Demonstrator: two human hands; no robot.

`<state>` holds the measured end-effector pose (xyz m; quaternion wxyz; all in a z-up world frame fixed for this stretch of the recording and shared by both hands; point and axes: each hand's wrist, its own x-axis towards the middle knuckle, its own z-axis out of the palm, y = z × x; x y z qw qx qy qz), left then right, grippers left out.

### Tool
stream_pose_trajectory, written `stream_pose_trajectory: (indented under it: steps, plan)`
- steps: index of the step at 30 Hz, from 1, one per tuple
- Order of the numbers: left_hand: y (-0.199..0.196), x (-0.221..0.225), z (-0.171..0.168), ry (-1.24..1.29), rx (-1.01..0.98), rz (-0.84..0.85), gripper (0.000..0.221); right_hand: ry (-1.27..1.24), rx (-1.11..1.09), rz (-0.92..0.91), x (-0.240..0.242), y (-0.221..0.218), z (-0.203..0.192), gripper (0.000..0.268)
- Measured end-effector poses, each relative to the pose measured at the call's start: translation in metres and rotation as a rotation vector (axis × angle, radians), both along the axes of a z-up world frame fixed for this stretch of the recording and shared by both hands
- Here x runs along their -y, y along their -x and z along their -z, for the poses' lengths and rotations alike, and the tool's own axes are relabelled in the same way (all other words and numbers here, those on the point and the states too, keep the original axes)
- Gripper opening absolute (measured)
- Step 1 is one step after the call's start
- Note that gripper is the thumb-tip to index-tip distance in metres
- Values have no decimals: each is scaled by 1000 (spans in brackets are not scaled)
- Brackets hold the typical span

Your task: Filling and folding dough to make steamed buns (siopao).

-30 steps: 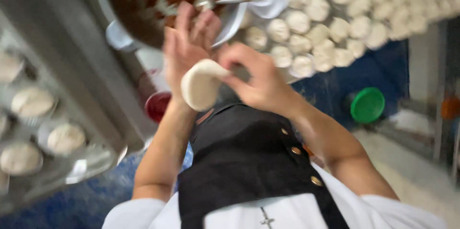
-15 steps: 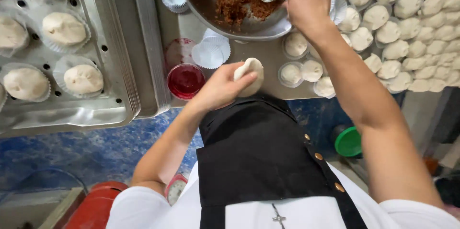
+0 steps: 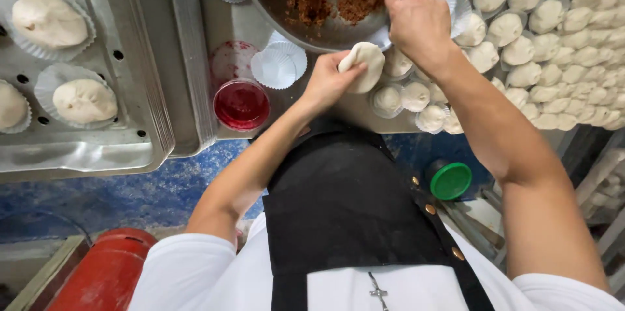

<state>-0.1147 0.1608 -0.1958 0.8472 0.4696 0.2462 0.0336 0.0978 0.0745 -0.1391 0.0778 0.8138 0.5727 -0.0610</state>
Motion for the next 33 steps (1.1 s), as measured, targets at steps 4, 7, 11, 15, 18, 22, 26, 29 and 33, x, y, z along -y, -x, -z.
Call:
stream_pose_trajectory:
  steps: [4, 7, 11, 15, 18, 22, 26, 29, 33]
  plan:
    - [-1, 7, 23, 1, -14, 14, 24, 65, -115, 6, -10, 11, -24, 13]
    - [-3, 6, 22, 38, -17, 15, 23, 151, -206, 5, -12, 12, -31, 17]
    - [1, -4, 9, 75, 9, 85, 27, 74, -552, 93, 0, -6, -14, 22]
    - [16, -20, -32, 163, 85, 227, 41, 37, -1094, 447, 12, -21, -44, 24]
    - [14, -14, -18, 637, 25, 51, 50, -71, -1150, 599, 31, -10, -85, 26]
    - [-26, -28, -12, 909, 172, -144, 54, -304, -961, 505, 48, 30, -86, 27]
    - [-51, -46, -26, 861, 319, -233, 48, -457, -420, 268, 55, 73, -83, 42]
    - [-50, -59, -40, 735, 339, -237, 45, -571, -361, 329, 59, 94, -100, 42]
    - [-47, -61, -57, 567, 259, -239, 42, -755, -490, 446, 57, 110, -115, 39]
